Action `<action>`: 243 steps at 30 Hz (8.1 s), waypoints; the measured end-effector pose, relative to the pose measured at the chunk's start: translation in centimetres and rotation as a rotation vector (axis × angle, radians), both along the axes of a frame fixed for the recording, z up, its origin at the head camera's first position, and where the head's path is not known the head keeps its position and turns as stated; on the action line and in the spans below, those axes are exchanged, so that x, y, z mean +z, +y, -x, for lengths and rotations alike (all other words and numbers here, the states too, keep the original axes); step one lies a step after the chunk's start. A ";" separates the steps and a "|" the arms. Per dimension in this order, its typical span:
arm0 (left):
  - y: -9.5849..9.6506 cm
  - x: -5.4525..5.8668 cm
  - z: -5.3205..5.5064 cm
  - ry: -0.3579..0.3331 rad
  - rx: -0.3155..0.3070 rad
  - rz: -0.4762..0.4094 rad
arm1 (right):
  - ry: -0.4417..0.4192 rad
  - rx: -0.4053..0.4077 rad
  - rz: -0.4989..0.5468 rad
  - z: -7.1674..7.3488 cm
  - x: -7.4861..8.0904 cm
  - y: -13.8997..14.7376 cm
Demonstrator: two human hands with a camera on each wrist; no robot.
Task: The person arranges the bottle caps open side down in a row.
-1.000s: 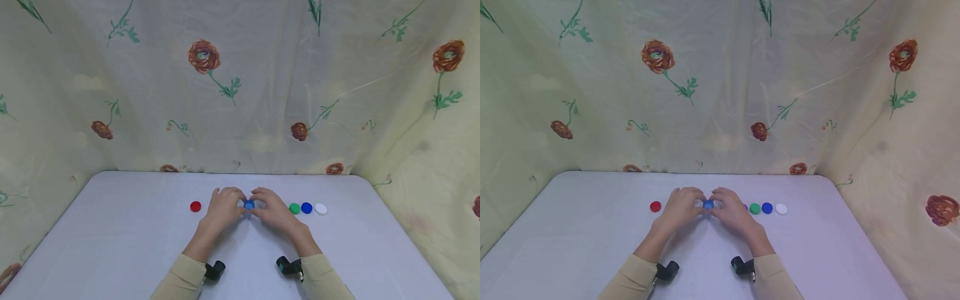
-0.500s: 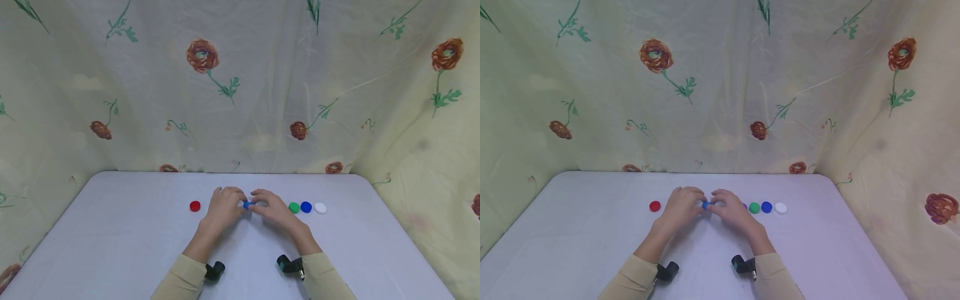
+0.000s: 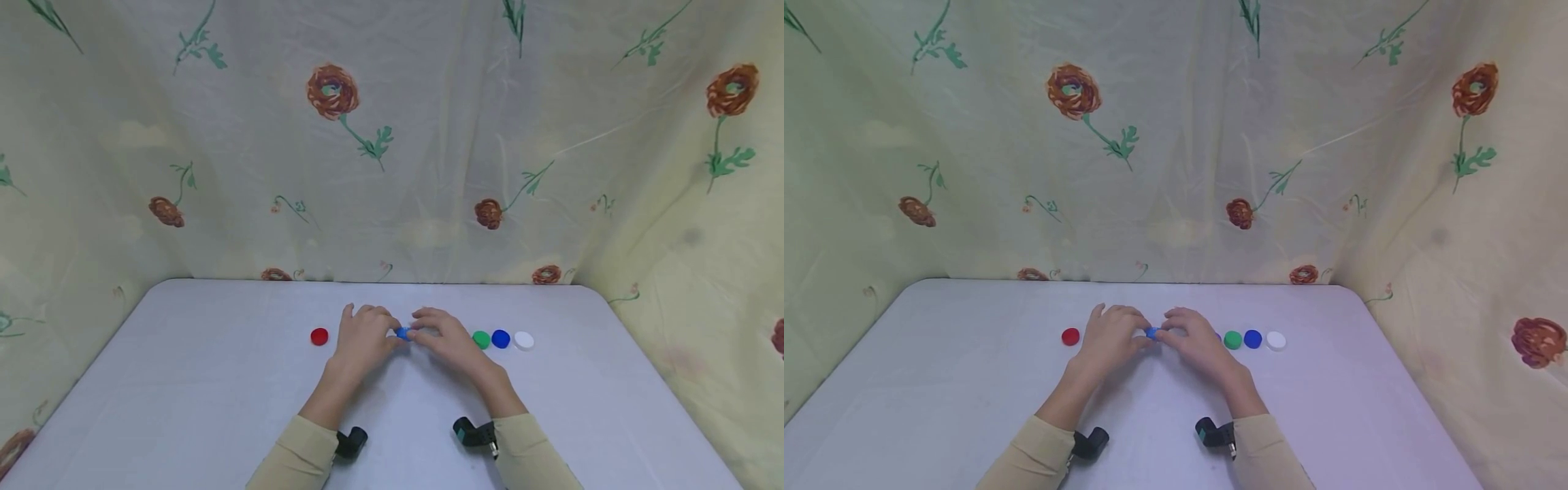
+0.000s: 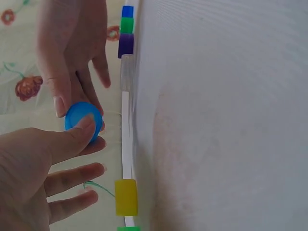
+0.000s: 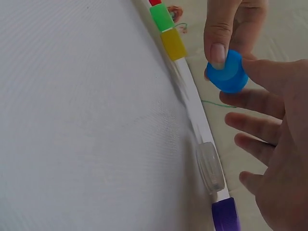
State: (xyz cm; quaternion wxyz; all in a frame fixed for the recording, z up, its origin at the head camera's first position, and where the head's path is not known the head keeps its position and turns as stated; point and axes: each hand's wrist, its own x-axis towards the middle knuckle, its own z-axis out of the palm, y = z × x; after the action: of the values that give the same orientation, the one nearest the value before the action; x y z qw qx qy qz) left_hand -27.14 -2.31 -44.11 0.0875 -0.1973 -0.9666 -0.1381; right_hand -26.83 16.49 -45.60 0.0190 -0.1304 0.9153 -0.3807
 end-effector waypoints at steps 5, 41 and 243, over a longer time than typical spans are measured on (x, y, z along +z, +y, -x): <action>0.1 -0.2 0.0 -0.057 0.014 -0.045 | 0.109 0.024 -0.101 -0.1 0.3 -0.1; 0.4 -0.4 -0.1 -0.005 -0.045 -0.074 | -0.027 -0.013 0.025 -0.2 0.6 0.2; -4.2 -0.1 0.0 -0.020 0.043 0.042 | 0.099 0.055 -0.023 1.5 0.1 -4.6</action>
State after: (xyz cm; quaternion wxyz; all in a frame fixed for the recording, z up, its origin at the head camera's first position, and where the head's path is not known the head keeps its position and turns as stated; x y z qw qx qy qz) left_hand -27.16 -6.55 -44.18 0.0767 -0.1767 -0.9742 -0.1179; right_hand -28.37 11.91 -45.53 -0.0143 -0.1741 0.9154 -0.3626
